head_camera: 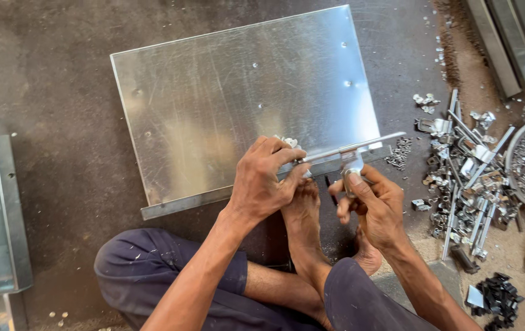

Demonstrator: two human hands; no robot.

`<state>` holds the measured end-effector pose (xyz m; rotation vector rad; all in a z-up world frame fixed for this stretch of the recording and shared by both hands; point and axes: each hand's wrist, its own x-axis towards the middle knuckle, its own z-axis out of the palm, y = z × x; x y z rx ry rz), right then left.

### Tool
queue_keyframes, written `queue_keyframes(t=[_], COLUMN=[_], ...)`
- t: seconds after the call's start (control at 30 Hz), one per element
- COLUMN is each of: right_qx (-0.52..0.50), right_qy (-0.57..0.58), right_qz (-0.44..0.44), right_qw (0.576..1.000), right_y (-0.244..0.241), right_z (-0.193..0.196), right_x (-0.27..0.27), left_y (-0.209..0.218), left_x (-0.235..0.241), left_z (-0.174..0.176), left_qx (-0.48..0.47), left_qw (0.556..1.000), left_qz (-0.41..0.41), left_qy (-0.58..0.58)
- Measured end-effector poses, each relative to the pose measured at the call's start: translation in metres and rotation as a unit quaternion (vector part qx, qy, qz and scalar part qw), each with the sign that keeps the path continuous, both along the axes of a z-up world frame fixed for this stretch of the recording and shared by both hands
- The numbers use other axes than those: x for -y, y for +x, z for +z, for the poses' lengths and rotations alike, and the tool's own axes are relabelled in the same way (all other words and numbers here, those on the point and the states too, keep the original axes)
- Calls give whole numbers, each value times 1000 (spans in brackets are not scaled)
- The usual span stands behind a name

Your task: The person assembles a metal box by attaching a latch and hinges using a hammer and pins while sitting on the floor.

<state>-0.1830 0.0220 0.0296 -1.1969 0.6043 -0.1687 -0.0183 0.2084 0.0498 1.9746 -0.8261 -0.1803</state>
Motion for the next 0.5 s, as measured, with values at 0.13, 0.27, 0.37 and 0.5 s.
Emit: queue_keyframes(t=[0.13,0.27,0.37,0.5], right_qx=[-1,-88,-100,-108], right_qy=[123,8,24,35], right_qz=[-34,111,214,235], right_qw=[992,990,972,965], right_y=[-7,-3,-4,2], right_z=[-12,-10,-8,-8], right_x=[18,16,3,-12], left_y=[15,35,45,39], left_x=[21,31,32,20], left_z=[-5,-10,-15,-10], left_qx=[-17,95,-334,-408], left_qw=[998,990,932,899], left_qz=[-12,17,125,140], left_qy=[54,101,-57,-80])
